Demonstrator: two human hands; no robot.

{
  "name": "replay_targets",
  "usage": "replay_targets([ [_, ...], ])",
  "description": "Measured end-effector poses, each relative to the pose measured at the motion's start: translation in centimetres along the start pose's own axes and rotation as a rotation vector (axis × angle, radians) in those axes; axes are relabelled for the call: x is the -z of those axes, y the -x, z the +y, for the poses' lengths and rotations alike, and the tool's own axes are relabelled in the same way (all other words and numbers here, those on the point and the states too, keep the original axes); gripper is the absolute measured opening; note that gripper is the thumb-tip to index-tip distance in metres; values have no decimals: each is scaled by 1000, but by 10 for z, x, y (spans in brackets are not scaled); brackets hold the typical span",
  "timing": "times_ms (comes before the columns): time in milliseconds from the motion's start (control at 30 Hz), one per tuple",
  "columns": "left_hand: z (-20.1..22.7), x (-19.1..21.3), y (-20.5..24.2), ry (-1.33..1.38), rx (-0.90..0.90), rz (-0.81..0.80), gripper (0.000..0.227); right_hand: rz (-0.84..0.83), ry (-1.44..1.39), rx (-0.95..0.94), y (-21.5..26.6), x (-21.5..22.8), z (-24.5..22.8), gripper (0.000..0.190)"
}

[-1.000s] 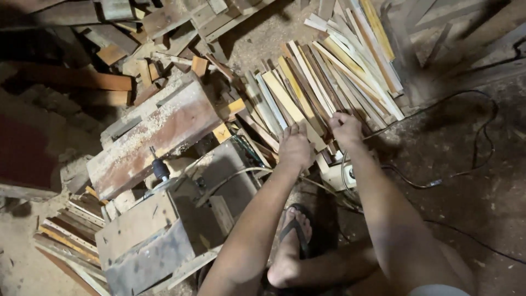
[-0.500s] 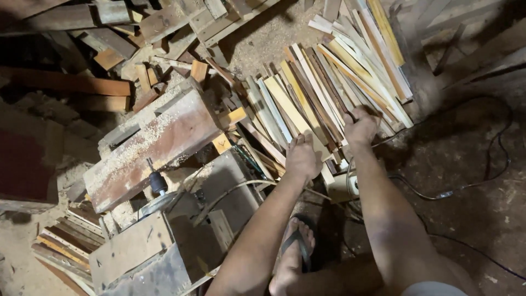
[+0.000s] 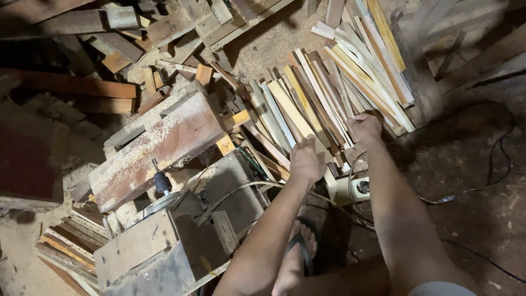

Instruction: Drilling holes into thin wooden strips using a mounted electric drill.

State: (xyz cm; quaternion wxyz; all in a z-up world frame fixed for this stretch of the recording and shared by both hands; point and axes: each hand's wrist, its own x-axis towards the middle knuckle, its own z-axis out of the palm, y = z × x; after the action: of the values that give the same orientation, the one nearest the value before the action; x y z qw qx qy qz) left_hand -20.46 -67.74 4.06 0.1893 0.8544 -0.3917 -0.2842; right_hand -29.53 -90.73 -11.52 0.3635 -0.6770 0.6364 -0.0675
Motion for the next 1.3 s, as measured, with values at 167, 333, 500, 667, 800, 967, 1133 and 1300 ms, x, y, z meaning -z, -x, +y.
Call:
replay_targets([
  [167, 12, 21, 18, 85, 38, 5, 56, -55, -56, 31, -7, 4, 9, 32],
  [333, -7, -9, 8, 273, 138, 34, 51, -312, -502, -54, 113, 82, -57, 32],
  [500, 23, 31, 45, 537, 286, 5, 54, -791, -634, -17, 196, 122, -108, 21],
  [667, 11, 13, 39, 734, 443, 175, 47, -1015, -569, 12, 182, 81, -91, 31],
  [800, -33, -24, 9, 697, 629, 376, 30, -676, -372, 135, 213, 93, -126, 53],
  [967, -18, 6, 30, 668, 719, 369, 35, -374, -179, 135, 152, -26, -99, 25],
  [1133, -28, 1, 32, 666, 732, 371, 34, -360, -51, -82, 132, -70, -80, 33],
  [1300, -26, 2, 35, 648, 724, 383, 29, -303, -353, -264, 110, -110, -60, 39],
])
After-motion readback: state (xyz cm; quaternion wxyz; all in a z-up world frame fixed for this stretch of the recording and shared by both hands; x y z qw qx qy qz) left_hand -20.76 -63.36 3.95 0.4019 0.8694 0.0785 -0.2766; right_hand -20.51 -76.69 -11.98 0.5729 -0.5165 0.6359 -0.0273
